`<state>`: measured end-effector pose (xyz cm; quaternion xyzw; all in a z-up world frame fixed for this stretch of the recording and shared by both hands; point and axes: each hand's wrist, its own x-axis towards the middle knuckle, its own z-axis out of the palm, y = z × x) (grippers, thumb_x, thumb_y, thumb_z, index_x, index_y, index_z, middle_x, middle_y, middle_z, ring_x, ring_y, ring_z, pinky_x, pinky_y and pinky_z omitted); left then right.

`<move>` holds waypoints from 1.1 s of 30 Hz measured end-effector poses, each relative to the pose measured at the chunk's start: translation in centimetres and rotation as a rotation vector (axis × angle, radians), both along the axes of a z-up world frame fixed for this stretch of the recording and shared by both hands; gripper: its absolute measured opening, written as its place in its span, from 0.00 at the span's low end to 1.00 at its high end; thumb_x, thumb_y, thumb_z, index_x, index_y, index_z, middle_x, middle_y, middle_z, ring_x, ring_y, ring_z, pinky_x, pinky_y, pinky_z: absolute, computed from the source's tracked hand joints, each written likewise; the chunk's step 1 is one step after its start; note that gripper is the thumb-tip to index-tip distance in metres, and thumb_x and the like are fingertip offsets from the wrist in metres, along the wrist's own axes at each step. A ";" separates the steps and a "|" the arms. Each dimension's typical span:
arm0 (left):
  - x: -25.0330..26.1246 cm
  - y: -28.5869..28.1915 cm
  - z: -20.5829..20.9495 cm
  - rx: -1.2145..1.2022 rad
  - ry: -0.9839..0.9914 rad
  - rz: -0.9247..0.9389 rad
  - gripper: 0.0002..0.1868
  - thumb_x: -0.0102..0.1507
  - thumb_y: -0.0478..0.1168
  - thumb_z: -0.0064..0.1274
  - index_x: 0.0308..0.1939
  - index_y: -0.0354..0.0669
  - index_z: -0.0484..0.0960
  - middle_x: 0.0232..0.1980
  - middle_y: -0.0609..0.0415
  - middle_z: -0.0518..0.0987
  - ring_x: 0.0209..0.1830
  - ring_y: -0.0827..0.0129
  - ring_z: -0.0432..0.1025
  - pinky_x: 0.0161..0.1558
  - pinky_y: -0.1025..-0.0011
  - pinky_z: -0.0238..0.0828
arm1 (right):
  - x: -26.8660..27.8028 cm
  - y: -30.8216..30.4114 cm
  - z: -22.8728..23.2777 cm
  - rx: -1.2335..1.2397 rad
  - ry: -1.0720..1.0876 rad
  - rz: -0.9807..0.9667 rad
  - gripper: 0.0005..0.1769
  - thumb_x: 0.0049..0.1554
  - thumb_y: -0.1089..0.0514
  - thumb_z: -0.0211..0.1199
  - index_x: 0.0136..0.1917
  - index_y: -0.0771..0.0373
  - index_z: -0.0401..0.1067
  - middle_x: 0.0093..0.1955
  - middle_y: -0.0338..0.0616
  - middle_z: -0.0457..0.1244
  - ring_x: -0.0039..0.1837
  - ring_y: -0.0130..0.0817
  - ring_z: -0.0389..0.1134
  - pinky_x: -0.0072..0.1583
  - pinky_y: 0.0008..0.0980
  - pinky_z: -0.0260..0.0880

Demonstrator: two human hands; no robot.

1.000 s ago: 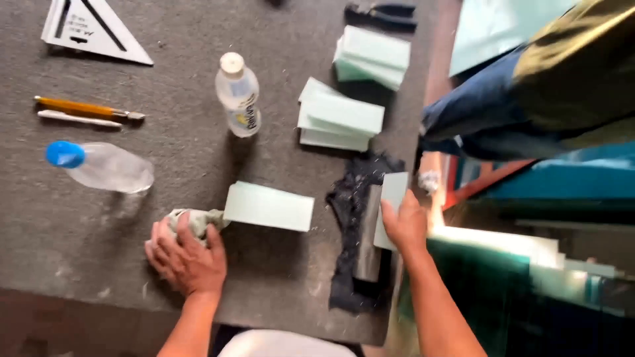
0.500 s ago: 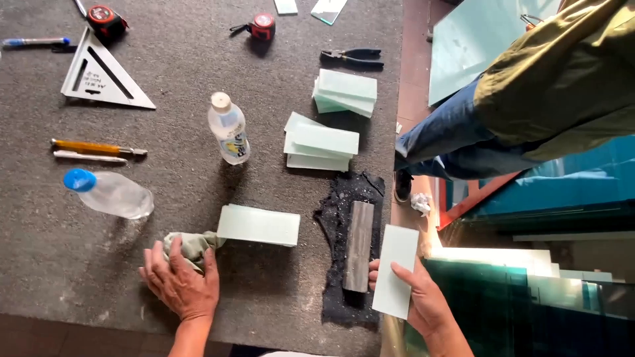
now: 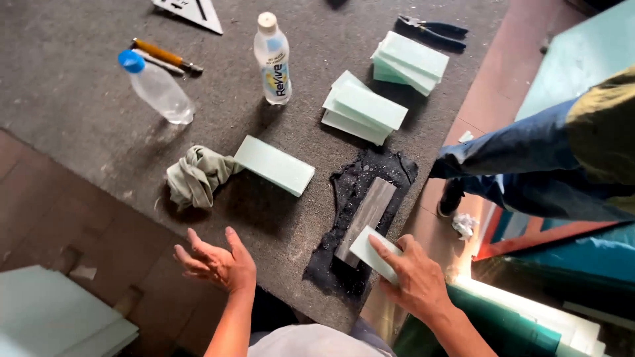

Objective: Sanding the edges of small rectangular glass pieces using a manual sanding stone on a workbench.

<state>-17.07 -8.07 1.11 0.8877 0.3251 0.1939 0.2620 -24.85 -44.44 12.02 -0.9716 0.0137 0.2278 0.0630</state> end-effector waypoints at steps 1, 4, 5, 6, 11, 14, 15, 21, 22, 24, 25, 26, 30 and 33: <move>0.2 -0.2 -0.8 0.018 0.061 0.088 0.41 0.74 0.60 0.54 0.86 0.47 0.60 0.88 0.35 0.49 0.90 0.39 0.43 0.79 0.28 0.39 | 0.2 -0.4 -0.3 -0.033 0.046 0.093 0.59 0.54 0.40 0.77 0.90 0.18 0.48 0.63 0.40 0.54 0.55 0.41 0.67 0.41 0.44 0.79; 0.8 -1.3 -2.0 0.054 0.080 0.213 0.38 0.76 0.62 0.53 0.85 0.51 0.62 0.86 0.36 0.54 0.85 0.38 0.53 0.76 0.36 0.54 | 1.5 -2.9 -1.5 -0.084 0.027 0.224 0.64 0.53 0.37 0.81 0.91 0.19 0.45 0.63 0.39 0.53 0.53 0.36 0.64 0.39 0.36 0.77; 1.2 -1.6 -2.2 0.081 0.037 0.243 0.37 0.77 0.62 0.52 0.84 0.52 0.64 0.85 0.37 0.57 0.83 0.36 0.58 0.75 0.36 0.57 | 2.2 -3.8 -2.0 -0.093 -0.038 0.255 0.67 0.51 0.35 0.83 0.91 0.20 0.45 0.64 0.38 0.54 0.55 0.34 0.64 0.40 0.33 0.79; 1.1 -1.7 -1.8 0.082 0.046 0.251 0.37 0.77 0.62 0.52 0.84 0.52 0.64 0.85 0.37 0.57 0.83 0.36 0.58 0.75 0.36 0.57 | 3.4 -4.8 -2.7 -0.092 -0.030 0.264 0.67 0.51 0.35 0.83 0.91 0.20 0.45 0.64 0.38 0.54 0.55 0.34 0.64 0.40 0.33 0.79; 1.2 -2.0 0.0 0.000 0.193 0.215 0.39 0.78 0.63 0.48 0.87 0.55 0.56 0.85 0.39 0.52 0.83 0.36 0.58 0.81 0.40 0.50 | 4.5 -4.4 -1.8 -0.042 -0.221 0.157 0.58 0.43 0.34 0.80 0.83 0.04 0.58 0.61 0.32 0.61 0.56 0.41 0.77 0.57 0.43 0.86; 1.2 -2.3 -0.4 0.023 0.191 0.227 0.39 0.77 0.63 0.48 0.87 0.54 0.56 0.84 0.37 0.54 0.84 0.36 0.57 0.81 0.41 0.49 | 1.4 -4.0 -1.4 -0.047 -0.016 0.351 0.58 0.50 0.40 0.79 0.85 0.04 0.55 0.61 0.38 0.59 0.52 0.34 0.73 0.55 0.33 0.83; 2.3 -2.2 -0.8 0.021 0.192 0.233 0.39 0.77 0.63 0.48 0.87 0.54 0.56 0.84 0.37 0.54 0.84 0.36 0.57 0.81 0.41 0.49 | 4.0 -5.4 -2.9 -0.048 -0.015 0.357 0.58 0.50 0.40 0.79 0.85 0.04 0.55 0.61 0.38 0.59 0.52 0.34 0.73 0.55 0.33 0.83; 2.3 -2.3 -1.2 0.055 0.222 0.258 0.39 0.78 0.65 0.45 0.87 0.54 0.56 0.86 0.39 0.52 0.87 0.39 0.53 0.83 0.43 0.46 | 5.0 -7.2 -3.4 -0.051 -0.235 0.247 0.60 0.45 0.35 0.78 0.86 0.08 0.55 0.62 0.34 0.60 0.50 0.39 0.77 0.53 0.38 0.86; 2.1 -2.1 -1.3 0.057 0.238 0.253 0.39 0.78 0.66 0.46 0.88 0.55 0.55 0.86 0.38 0.52 0.87 0.38 0.54 0.83 0.42 0.47 | 4.5 -6.9 -2.6 -0.007 -0.205 0.318 0.60 0.43 0.36 0.80 0.84 0.09 0.57 0.62 0.35 0.61 0.50 0.43 0.77 0.53 0.42 0.86; 1.6 -2.2 -1.3 0.054 0.277 0.249 0.40 0.78 0.66 0.47 0.88 0.56 0.55 0.86 0.38 0.51 0.87 0.37 0.54 0.82 0.41 0.48 | 4.4 -7.2 -2.6 0.034 -0.151 0.391 0.60 0.41 0.38 0.82 0.83 0.09 0.60 0.61 0.36 0.62 0.50 0.48 0.78 0.54 0.46 0.87; 1.3 -2.4 -1.0 0.035 0.273 0.249 0.40 0.78 0.66 0.45 0.88 0.55 0.55 0.86 0.37 0.52 0.87 0.38 0.53 0.83 0.42 0.47 | 4.9 -7.9 -3.3 -0.047 -0.205 0.235 0.59 0.43 0.39 0.79 0.85 0.12 0.60 0.63 0.37 0.62 0.51 0.48 0.78 0.55 0.47 0.86; 2.5 -2.1 -0.4 0.022 0.244 0.253 0.39 0.79 0.66 0.44 0.88 0.54 0.55 0.85 0.37 0.53 0.88 0.39 0.52 0.84 0.43 0.45 | 6.6 -8.2 -4.3 -0.121 -0.287 0.079 0.57 0.46 0.40 0.76 0.86 0.15 0.61 0.64 0.39 0.61 0.52 0.49 0.78 0.56 0.49 0.85; 2.3 -1.8 -1.2 0.021 0.256 0.262 0.41 0.78 0.67 0.43 0.89 0.53 0.59 0.88 0.37 0.54 0.88 0.44 0.51 0.79 0.37 0.46 | 4.1 -6.4 -2.8 -0.010 -0.092 0.439 0.63 0.48 0.42 0.79 0.90 0.22 0.50 0.67 0.42 0.54 0.43 0.37 0.71 0.37 0.39 0.82; 1.6 -1.9 -1.8 0.044 0.249 0.258 0.42 0.78 0.68 0.40 0.90 0.52 0.58 0.88 0.37 0.53 0.88 0.46 0.52 0.79 0.38 0.46 | 4.8 -7.1 -4.3 -0.019 -0.166 0.225 0.56 0.51 0.41 0.77 0.86 0.14 0.55 0.65 0.38 0.58 0.51 0.42 0.74 0.42 0.45 0.86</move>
